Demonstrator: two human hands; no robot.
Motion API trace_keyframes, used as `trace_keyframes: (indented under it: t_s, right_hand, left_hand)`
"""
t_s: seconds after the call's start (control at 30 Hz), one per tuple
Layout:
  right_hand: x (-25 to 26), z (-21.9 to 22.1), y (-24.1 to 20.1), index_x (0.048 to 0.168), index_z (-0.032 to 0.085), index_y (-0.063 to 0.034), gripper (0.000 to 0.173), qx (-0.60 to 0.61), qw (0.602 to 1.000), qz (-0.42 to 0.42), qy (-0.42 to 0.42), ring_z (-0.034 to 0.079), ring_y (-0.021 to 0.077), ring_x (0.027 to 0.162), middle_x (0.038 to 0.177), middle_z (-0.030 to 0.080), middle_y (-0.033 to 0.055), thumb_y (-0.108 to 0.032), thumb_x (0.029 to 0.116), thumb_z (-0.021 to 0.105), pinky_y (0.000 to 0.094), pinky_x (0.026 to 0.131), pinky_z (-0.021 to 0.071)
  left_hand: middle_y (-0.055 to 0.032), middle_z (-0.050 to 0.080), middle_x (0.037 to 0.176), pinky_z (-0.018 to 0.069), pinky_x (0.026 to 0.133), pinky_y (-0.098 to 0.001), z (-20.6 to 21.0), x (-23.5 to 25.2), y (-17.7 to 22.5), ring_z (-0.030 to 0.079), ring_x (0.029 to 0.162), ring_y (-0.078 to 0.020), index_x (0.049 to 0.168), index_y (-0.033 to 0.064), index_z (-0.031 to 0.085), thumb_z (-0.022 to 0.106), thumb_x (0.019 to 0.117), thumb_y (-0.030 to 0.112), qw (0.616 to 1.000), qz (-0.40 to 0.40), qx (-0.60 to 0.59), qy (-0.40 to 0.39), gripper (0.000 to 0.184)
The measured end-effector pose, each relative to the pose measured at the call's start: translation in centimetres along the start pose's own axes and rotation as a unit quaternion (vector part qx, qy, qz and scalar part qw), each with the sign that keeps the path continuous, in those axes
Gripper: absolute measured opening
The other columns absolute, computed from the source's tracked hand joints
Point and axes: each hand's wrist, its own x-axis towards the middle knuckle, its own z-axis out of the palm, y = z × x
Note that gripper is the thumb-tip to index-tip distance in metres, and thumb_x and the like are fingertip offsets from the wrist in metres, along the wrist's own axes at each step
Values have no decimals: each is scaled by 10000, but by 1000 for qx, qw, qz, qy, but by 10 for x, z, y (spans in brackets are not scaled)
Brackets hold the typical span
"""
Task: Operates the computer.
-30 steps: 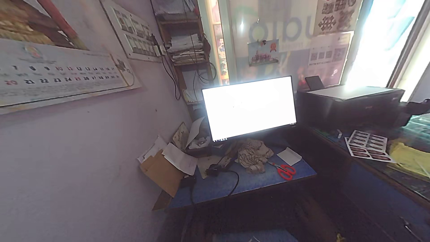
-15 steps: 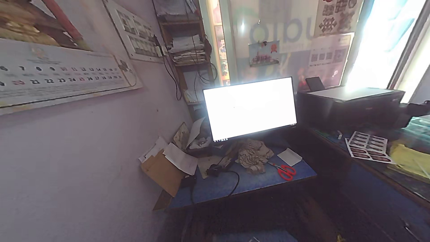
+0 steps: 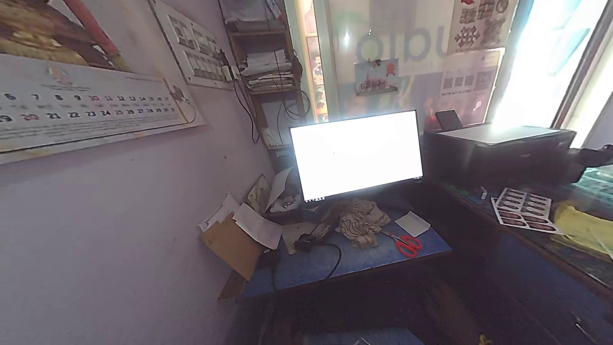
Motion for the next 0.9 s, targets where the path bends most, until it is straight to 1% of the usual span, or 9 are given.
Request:
trace_keyframes:
  t_s: [0.07,0.3,0.37,0.43,0.53,0.6,0.67,0.8,0.9]
  right_hand:
    - [1,1,2,1406,631,-109,444,1,1000,-7,8,502,378,1403,1523,516,191,-256,991,578,495,1165,418]
    - [3,-4,-3,1457,590,-151,468,-3,999,34,-37,457,341,1447,1564,475,166,-291,1013,552,472,1199,376]
    - [3,-3,-1,1487,557,-158,522,-1,998,36,-45,429,349,1466,1589,439,169,-351,1003,586,484,1211,356]
    - [3,3,4,1479,563,-148,604,-26,999,18,-20,470,366,1432,1564,471,179,-481,978,606,498,1191,382]
    - [5,-8,-7,1511,525,-141,729,-60,997,26,-47,449,380,1444,1558,472,200,-611,956,569,521,1206,344]
    - [6,-5,-5,1539,493,-201,738,-68,995,32,-62,414,381,1469,1579,447,196,-637,947,561,536,1218,321]
    - [6,0,0,1542,489,-236,743,-68,995,35,-62,414,375,1471,1584,445,186,-670,942,543,542,1215,324]
    - [0,-5,-3,1512,532,-235,742,-40,998,24,-48,413,365,1470,1584,450,163,-685,923,567,568,1206,324]
    - [-1,-4,-1,1510,534,-245,724,-41,998,18,-43,405,363,1476,1585,450,157,-691,939,523,572,1208,315]
  left_hand:
    - [-279,511,1482,353,1156,-612,1,0,-1,467,1387,-478,1351,-16,616,573,987,266,1000,0,0,1,462]
    - [-278,523,1468,377,1143,-600,-1,2,2,483,1374,-473,1341,-7,625,566,992,265,1000,1,7,2,447]
    - [-259,537,1466,370,1156,-576,2,3,-1,486,1388,-441,1354,21,623,512,1008,294,1000,4,27,-1,454]
    - [-243,529,1484,355,1175,-559,1,4,2,474,1409,-419,1375,47,614,485,1022,316,999,0,32,-18,462]
    - [-234,522,1495,348,1187,-550,-6,4,8,473,1413,-406,1364,49,625,534,1011,304,999,-12,5,-37,445]
    - [-256,544,1460,359,1176,-575,-6,2,7,493,1384,-432,1316,-5,643,609,979,254,1000,-6,-13,-3,427]
    - [-263,555,1444,353,1176,-590,-3,1,4,493,1378,-447,1302,-24,645,633,966,249,1000,4,-12,21,433]
    - [-254,535,1471,341,1185,-583,-2,2,3,475,1398,-436,1314,-12,642,613,974,256,1000,-2,1,14,433]
    - [-239,525,1487,353,1176,-580,1,3,0,477,1398,-424,1311,1,645,598,976,261,1000,-1,3,17,427]
